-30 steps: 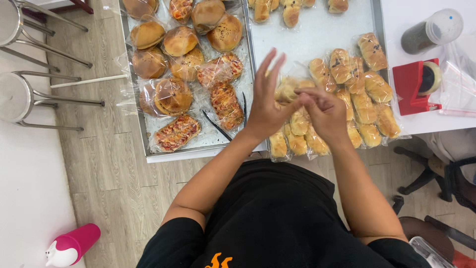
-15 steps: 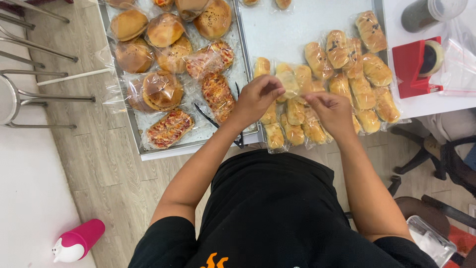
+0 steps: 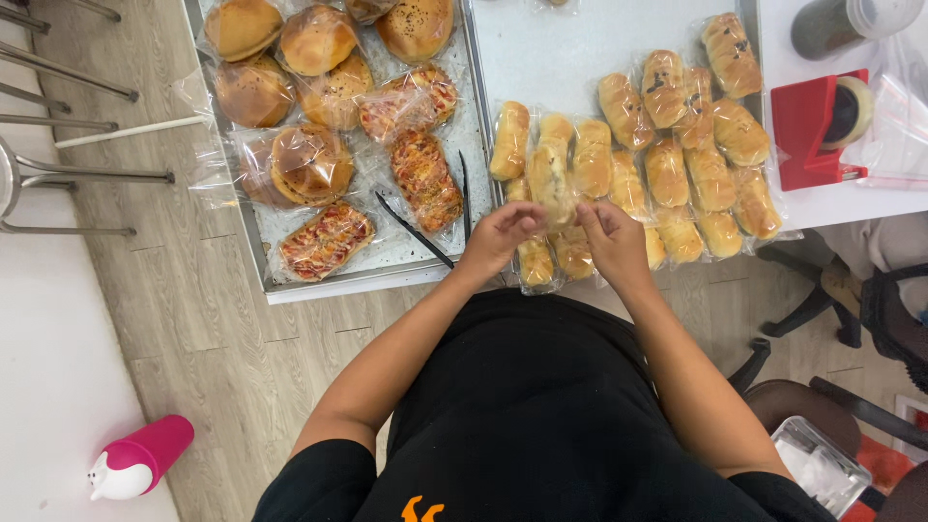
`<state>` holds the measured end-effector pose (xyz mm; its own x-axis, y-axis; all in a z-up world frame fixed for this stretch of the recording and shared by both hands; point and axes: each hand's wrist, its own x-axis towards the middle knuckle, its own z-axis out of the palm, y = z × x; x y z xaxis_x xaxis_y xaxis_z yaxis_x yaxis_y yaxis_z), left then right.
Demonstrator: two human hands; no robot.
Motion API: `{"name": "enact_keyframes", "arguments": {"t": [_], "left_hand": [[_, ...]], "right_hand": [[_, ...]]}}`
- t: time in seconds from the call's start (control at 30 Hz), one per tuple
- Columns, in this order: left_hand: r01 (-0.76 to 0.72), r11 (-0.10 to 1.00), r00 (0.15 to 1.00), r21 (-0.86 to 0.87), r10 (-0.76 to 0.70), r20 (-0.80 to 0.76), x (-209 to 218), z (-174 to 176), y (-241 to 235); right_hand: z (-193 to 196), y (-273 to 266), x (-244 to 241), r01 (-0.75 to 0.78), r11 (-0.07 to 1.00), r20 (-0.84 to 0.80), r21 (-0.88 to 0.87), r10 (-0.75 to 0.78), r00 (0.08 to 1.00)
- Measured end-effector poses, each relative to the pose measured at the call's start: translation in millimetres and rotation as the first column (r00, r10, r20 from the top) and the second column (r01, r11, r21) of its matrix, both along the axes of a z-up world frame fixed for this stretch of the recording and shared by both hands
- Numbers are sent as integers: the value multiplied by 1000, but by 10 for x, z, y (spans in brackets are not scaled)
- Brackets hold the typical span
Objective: The person places small bread rolls into clear plastic bags and seals them by hand. The person arranges the sealed bags on a tray alongside other packaged baked goods.
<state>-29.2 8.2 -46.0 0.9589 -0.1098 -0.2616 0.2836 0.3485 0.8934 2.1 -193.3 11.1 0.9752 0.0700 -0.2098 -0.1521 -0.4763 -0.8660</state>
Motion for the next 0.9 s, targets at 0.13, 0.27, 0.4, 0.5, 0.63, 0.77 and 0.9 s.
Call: {"name": "enact_keyframes", "arguments": {"t": [0.13, 0.27, 0.4, 0.5, 0.63, 0.77, 0.9], "left_hand": [[31, 972, 996, 231, -50, 73, -9, 152, 7], [-74, 993, 997, 95, 73, 9, 21, 51, 39], [-92, 985, 994, 148, 83, 63, 75, 120, 153], [-77, 979, 996, 189, 67, 57, 94, 251, 190], [-76, 962, 995, 260, 55, 88, 184, 583, 215], [-97, 980, 995, 171, 95, 17, 185, 440, 182], [-14, 983, 999, 181, 22, -40, 74, 360, 190]], "right_hand": [[15, -4, 27, -33, 998, 34, 62, 31, 999], [137, 33, 50, -98, 995, 61, -29, 100, 993], [244, 51, 113, -170, 981, 67, -92, 176, 982], [153, -61, 107, -268, 959, 136, -91, 279, 951], [454, 99, 128, -343, 934, 13, -98, 346, 938], [451, 165, 119, -262, 962, 2, -78, 263, 965], [278, 148, -17, -156, 987, -44, 29, 157, 987]]}}
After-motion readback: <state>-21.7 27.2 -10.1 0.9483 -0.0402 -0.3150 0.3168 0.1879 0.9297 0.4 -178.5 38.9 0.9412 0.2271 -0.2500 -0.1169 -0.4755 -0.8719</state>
